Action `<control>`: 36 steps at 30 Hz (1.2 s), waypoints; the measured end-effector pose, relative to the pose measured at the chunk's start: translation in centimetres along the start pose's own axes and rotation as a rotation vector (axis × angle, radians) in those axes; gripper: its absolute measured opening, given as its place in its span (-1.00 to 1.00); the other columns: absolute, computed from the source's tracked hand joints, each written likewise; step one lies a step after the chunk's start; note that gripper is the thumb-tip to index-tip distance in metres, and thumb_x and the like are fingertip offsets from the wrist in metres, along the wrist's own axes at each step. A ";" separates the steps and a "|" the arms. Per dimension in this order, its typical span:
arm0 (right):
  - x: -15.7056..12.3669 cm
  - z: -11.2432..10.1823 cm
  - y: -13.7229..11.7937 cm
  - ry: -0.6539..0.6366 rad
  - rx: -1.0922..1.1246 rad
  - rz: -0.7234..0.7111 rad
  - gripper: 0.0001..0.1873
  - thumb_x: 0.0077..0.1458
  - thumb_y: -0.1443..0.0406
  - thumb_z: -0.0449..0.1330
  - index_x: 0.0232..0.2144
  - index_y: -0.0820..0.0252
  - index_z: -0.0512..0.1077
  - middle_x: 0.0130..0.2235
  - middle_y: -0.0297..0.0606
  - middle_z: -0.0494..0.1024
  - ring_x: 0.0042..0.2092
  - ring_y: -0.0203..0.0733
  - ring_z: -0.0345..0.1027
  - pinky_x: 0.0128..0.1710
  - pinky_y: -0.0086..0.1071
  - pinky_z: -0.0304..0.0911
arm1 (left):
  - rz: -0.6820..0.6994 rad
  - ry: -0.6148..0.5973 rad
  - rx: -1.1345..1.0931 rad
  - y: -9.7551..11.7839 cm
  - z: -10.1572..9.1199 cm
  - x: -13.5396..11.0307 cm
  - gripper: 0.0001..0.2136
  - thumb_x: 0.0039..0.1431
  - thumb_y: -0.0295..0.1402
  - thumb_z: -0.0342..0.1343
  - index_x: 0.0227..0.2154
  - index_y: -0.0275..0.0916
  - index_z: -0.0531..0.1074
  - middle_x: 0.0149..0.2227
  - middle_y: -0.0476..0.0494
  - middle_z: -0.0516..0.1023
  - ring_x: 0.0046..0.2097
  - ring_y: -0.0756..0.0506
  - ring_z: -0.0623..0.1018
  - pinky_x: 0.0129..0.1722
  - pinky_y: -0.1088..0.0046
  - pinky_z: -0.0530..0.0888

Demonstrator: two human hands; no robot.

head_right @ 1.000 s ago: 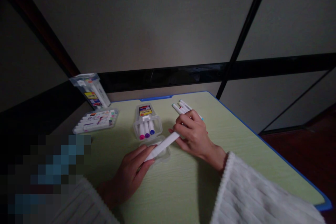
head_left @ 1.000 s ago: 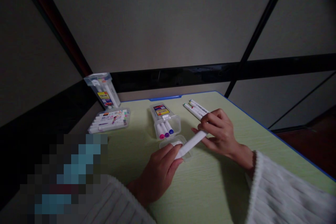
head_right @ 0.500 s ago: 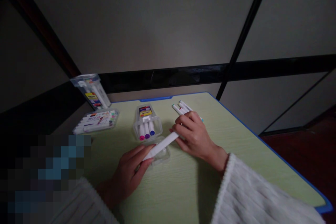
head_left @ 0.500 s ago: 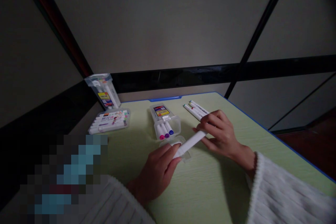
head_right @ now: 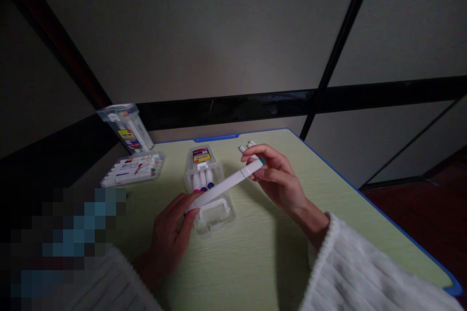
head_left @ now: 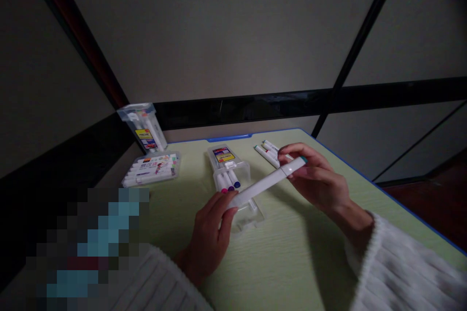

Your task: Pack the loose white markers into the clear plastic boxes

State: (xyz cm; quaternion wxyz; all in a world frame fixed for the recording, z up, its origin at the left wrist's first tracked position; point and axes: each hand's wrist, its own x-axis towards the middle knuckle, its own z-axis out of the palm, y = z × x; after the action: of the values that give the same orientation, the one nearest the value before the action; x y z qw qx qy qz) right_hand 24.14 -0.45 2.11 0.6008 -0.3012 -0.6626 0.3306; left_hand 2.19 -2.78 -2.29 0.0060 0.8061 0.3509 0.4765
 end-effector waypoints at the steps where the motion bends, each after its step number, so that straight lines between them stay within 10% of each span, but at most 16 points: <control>1: 0.0 0.1 -0.3 -0.041 0.048 0.021 -0.78 -0.04 0.29 -0.04 -0.30 0.16 0.30 -0.38 -0.17 0.41 -0.52 -0.27 0.18 -0.61 -0.37 0.12 | -0.002 0.002 0.000 0.0 0.0 0.0 -0.78 0.16 -0.48 -0.07 -0.17 -0.28 0.40 -0.25 -0.14 0.56 -0.20 -0.05 0.54 -0.16 0.49 0.48; 11: -0.5 2.2 -0.4 -0.107 0.400 0.312 -0.47 -0.03 -0.15 -0.05 -0.43 0.16 0.38 -0.45 -0.20 0.50 -0.70 -0.42 -0.05 -0.75 -0.44 -0.07 | 0.038 -0.045 -0.008 -0.1 0.2 -0.1 -0.77 0.20 -0.42 -0.10 -0.13 -0.25 0.37 -0.26 -0.14 0.56 -0.21 -0.05 0.55 -0.16 0.46 0.49; 24: -0.3 2.5 0.3 -0.037 0.556 0.329 -0.51 -0.04 -0.11 0.05 -0.58 0.19 0.36 -0.54 -0.33 0.48 -0.76 -0.51 -0.14 -0.81 -0.54 -0.31 | 0.134 -0.109 -0.010 0.6 0.3 -0.2 -0.78 0.21 -0.40 -0.10 -0.13 -0.33 0.34 -0.32 -0.19 0.53 -0.29 -0.06 0.53 -0.28 0.47 0.49; 36: -1.2 3.1 0.6 -0.201 0.831 0.412 -0.41 -0.10 -0.19 0.02 -0.42 0.19 0.45 -0.38 -0.22 0.52 -0.62 -0.42 0.19 -0.63 -0.50 0.11 | 0.086 -0.063 0.012 -0.8 0.5 0.0 -0.79 0.21 -0.44 -0.12 -0.18 -0.30 0.37 -0.27 -0.17 0.56 -0.21 -0.06 0.54 -0.16 0.48 0.47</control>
State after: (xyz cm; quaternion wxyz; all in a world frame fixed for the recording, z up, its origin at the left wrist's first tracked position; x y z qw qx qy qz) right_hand 21.16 -1.27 0.73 0.5253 -0.1270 -0.4552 0.7076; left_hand 2.14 -2.02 -2.83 -0.0085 0.8351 0.3183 0.4486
